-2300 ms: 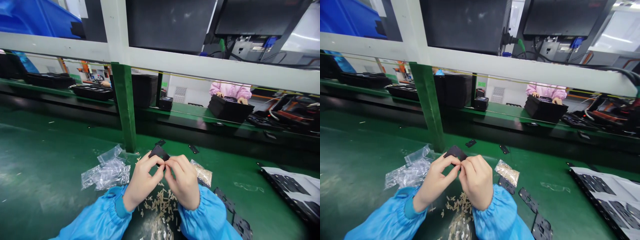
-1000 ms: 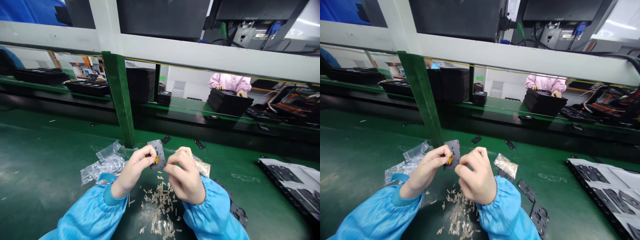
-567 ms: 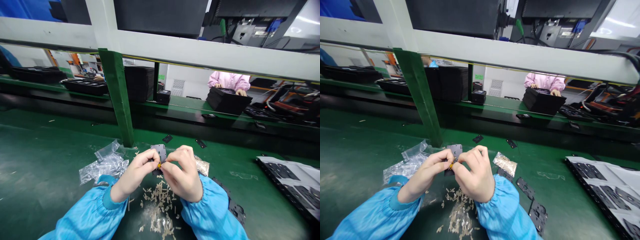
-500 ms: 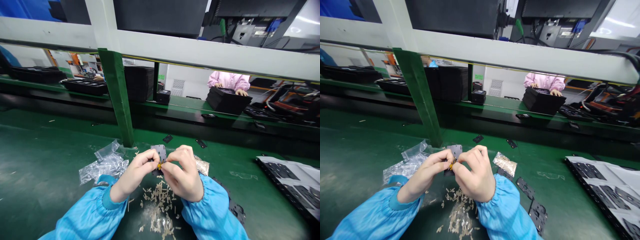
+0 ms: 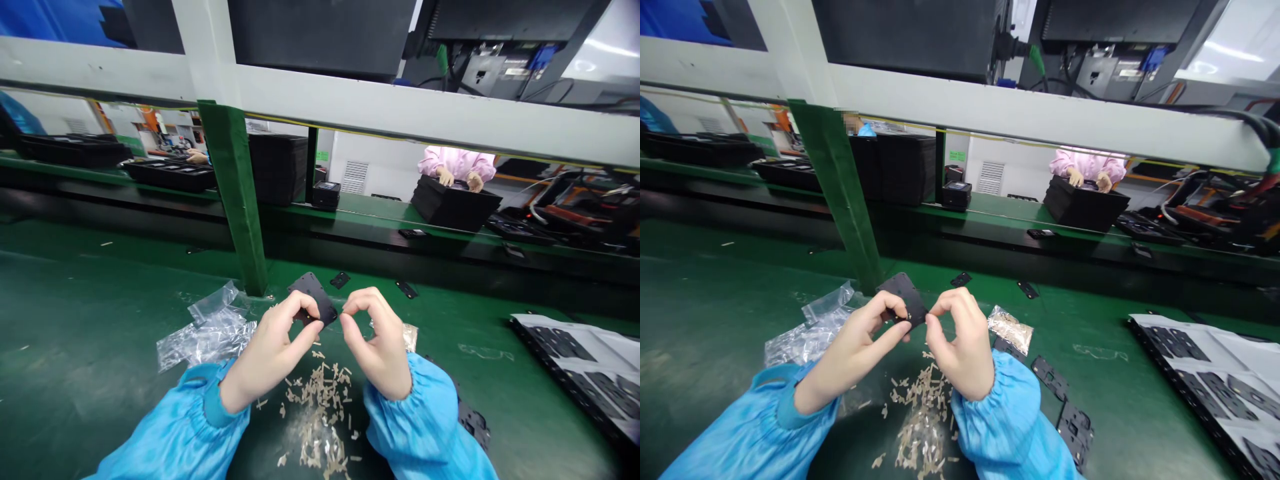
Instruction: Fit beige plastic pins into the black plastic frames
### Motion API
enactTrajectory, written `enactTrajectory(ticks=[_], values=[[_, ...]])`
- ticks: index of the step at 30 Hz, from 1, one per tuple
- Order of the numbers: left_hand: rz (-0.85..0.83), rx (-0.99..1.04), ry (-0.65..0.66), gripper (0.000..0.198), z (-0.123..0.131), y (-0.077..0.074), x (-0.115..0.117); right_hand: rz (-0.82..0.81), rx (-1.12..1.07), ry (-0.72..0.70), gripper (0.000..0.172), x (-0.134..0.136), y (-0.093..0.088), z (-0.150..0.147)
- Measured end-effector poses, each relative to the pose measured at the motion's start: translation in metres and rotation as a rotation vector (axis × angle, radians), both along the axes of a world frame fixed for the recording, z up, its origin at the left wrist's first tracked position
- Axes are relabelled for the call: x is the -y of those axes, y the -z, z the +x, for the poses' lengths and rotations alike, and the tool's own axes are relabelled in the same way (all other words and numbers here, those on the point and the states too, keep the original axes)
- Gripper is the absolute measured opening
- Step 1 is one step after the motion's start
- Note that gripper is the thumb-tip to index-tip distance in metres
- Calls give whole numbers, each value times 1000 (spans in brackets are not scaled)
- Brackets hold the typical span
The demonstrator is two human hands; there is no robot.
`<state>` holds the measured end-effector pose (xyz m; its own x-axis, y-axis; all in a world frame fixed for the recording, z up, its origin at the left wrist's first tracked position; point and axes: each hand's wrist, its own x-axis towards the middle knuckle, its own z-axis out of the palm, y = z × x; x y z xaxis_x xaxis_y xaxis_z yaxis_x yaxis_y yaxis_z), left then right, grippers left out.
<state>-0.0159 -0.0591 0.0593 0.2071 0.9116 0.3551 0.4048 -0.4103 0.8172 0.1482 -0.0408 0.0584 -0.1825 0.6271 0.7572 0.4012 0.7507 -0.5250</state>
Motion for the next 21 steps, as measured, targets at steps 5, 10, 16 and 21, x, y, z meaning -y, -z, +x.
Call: enactTrajectory(ticks=[5, 10, 16, 21], values=[[91, -28, -56, 16, 1, 7, 8, -175, -106, -23, 11, 0, 2, -3], [135, 81, -90, 54, 4, 11, 12, -147, -120, 0, 13, 4, 5, -9], [182, 91, -92, 58, 7, 11, 14, -46, -78, 64, 14, 7, 6, -12], [221, 66, -123, 57, 7, 11, 17, 44, -28, 72, 13, 9, 8, -13]])
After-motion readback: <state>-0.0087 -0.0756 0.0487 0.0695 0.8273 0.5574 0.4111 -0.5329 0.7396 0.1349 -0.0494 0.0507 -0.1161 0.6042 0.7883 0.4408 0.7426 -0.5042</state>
